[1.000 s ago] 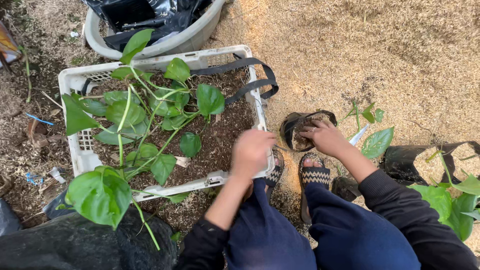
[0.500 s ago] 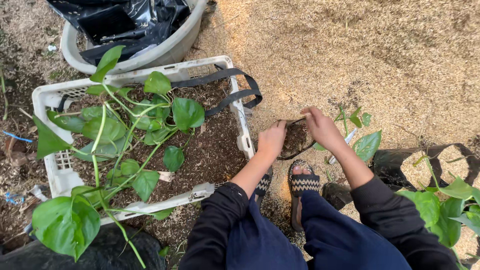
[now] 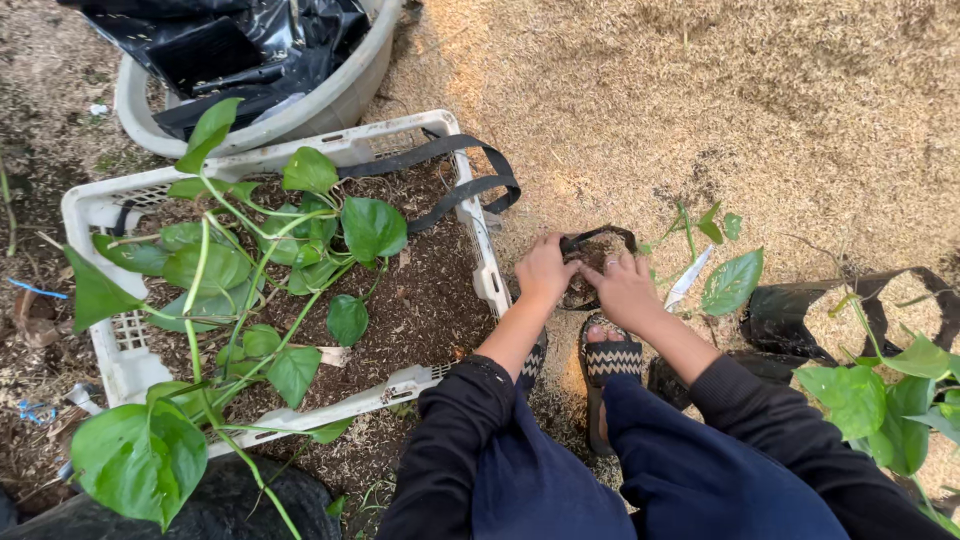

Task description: The person sits on the ground and prepares small black nursery bags by filling them with a light-colored substrate. They then place plant cuttings into the bags, add more substrate, and arrange the potted plants in rows.

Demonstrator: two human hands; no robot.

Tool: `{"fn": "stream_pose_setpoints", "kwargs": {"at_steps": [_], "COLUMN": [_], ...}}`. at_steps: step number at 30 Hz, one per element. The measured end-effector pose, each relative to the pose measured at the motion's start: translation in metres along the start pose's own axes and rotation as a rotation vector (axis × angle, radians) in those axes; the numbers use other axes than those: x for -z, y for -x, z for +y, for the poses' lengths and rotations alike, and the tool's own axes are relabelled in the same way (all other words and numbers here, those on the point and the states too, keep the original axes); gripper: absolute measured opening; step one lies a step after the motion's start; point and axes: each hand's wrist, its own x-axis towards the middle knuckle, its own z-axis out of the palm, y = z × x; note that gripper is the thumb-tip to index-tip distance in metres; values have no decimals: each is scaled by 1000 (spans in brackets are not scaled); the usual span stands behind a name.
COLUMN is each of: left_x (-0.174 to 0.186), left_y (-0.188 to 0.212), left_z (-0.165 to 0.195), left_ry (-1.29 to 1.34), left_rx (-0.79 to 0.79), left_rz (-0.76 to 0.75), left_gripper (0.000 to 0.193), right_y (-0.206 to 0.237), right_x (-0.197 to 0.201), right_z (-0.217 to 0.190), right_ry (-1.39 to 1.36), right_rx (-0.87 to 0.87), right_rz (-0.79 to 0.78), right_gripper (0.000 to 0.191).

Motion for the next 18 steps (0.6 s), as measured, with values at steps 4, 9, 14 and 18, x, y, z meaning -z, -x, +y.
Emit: {"fn": "stream_pose_setpoints", "kwargs": {"at_steps": [4, 9, 14, 18], "left_x": [-19, -32, -29, -27], "left_y": [-2, -7, -5, 2], "left_z": [-1, -5, -2, 5], "left_ry": [-101, -205, -110, 44], "left_rx": [-26, -84, -65, 20], "left_rz": [38, 89, 84, 101], "left_gripper": [68, 72, 76, 80], "right_y": [-5, 1, -4, -13], "right_x": [-16, -9, -24, -36], "right_z": [-4, 4, 4, 1], "right_ry": [82, 122, 97, 178], "right_rx": [-3, -32, -34, -36], "right_rz": [-39, -130, -41, -59], "right_gripper": [55, 48, 50, 41]}}
